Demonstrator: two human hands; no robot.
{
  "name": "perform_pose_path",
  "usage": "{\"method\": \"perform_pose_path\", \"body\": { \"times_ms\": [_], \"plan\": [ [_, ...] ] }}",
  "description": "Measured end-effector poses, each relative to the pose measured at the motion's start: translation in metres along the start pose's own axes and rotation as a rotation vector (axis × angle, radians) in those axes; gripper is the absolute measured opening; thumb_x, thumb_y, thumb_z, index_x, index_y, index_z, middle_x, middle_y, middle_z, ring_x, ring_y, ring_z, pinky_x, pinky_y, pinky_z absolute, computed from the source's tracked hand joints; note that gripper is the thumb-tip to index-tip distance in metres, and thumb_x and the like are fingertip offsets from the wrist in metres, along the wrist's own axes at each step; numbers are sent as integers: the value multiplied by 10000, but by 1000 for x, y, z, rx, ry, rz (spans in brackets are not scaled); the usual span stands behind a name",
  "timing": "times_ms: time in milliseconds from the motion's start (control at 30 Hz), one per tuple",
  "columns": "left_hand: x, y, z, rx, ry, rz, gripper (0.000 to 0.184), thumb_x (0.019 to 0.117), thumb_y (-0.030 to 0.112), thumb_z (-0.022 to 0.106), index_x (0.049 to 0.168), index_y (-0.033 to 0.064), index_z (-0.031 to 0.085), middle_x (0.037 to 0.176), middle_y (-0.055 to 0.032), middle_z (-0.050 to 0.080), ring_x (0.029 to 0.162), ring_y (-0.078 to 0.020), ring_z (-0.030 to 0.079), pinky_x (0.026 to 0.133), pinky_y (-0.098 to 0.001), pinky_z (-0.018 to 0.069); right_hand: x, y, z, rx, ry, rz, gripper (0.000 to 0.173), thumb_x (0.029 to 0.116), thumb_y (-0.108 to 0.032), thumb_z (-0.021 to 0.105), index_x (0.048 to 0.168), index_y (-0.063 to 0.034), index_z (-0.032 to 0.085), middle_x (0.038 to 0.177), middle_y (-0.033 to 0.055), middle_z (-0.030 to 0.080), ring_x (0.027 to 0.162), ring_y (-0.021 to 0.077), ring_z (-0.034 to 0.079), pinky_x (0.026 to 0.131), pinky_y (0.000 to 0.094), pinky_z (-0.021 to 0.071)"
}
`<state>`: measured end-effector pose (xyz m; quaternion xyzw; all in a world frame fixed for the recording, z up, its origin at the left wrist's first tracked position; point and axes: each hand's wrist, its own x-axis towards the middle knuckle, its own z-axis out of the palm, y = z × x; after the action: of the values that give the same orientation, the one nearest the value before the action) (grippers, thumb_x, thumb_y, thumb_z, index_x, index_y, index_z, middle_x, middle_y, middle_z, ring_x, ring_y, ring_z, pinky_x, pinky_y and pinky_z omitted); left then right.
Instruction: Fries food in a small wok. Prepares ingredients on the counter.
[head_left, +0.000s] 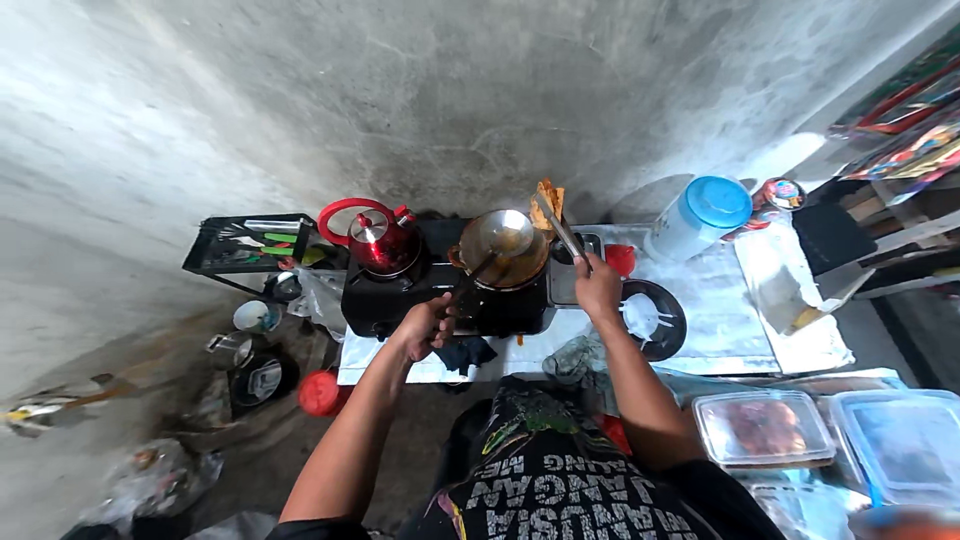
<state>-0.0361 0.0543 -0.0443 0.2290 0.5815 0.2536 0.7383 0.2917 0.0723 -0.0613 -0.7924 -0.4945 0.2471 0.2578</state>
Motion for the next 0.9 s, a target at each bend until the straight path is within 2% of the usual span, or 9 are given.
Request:
{"method": "perform_pose_path", "body": {
  "times_ms": [167, 300, 467, 567, 700, 833, 900],
  "plan": [
    [-21, 22, 1, 31, 35, 103, 452, 1100, 466, 336, 853, 146, 540, 594, 56, 423, 412, -29, 322, 382, -168, 278, -1, -2, 2, 78, 44, -78, 392, 1081, -375, 516, 1325, -121, 686, 1151, 172, 734, 1061, 375, 697, 945, 622, 521],
    [-39, 36, 9, 33, 52, 179, 451, 1099, 463, 344, 852, 141, 541, 572, 59, 394, 401, -25, 288, 375, -165, 249, -2, -12, -5, 138, 79, -153, 378, 1083, -371, 515, 1319, -132, 689, 1115, 152, 739, 993, 358, 708, 885, 619, 541],
    [-50, 44, 14, 35, 55, 232, 450, 1098, 468, 349, 864, 138, 548, 587, 52, 416, 401, -30, 297, 369, -165, 268, -2, -24, -15, 172, 129, -249, 388, 1087, -368, 507, 1336, -124, 677, 1114, 142, 737, 980, 332, 712, 878, 598, 553],
    [-48, 41, 13, 19, 55, 233, 453, 1098, 470, 348, 851, 139, 536, 572, 57, 391, 396, -28, 284, 369, -167, 261, -2, -24, -12, 201, 160, -290, 379, 1083, -352, 523, 1330, -112, 680, 1101, 137, 741, 970, 314, 717, 874, 577, 564],
    [-33, 24, 12, 37, 76, 201, 453, 1102, 461, 339, 848, 138, 531, 564, 60, 382, 395, -28, 269, 367, -173, 234, -2, -20, -4, 154, 87, -244, 380, 1077, -371, 534, 1316, -121, 691, 1101, 159, 741, 967, 350, 712, 871, 603, 550],
    [-28, 12, 15, 59, 86, 159, 449, 1106, 448, 334, 850, 136, 534, 551, 72, 355, 397, -34, 264, 375, -184, 248, 0, -15, 3, 128, 52, -218, 361, 1074, -350, 537, 1314, -134, 698, 1154, 140, 742, 1035, 334, 711, 942, 580, 542],
    [-28, 9, 16, 51, 98, 146, 449, 1107, 447, 333, 856, 133, 532, 553, 70, 354, 402, -38, 263, 378, -189, 246, 1, -17, 0, 108, 46, -213, 366, 1075, -357, 535, 1324, -142, 695, 1151, 137, 743, 1027, 333, 712, 934, 576, 543]
  ]
}}
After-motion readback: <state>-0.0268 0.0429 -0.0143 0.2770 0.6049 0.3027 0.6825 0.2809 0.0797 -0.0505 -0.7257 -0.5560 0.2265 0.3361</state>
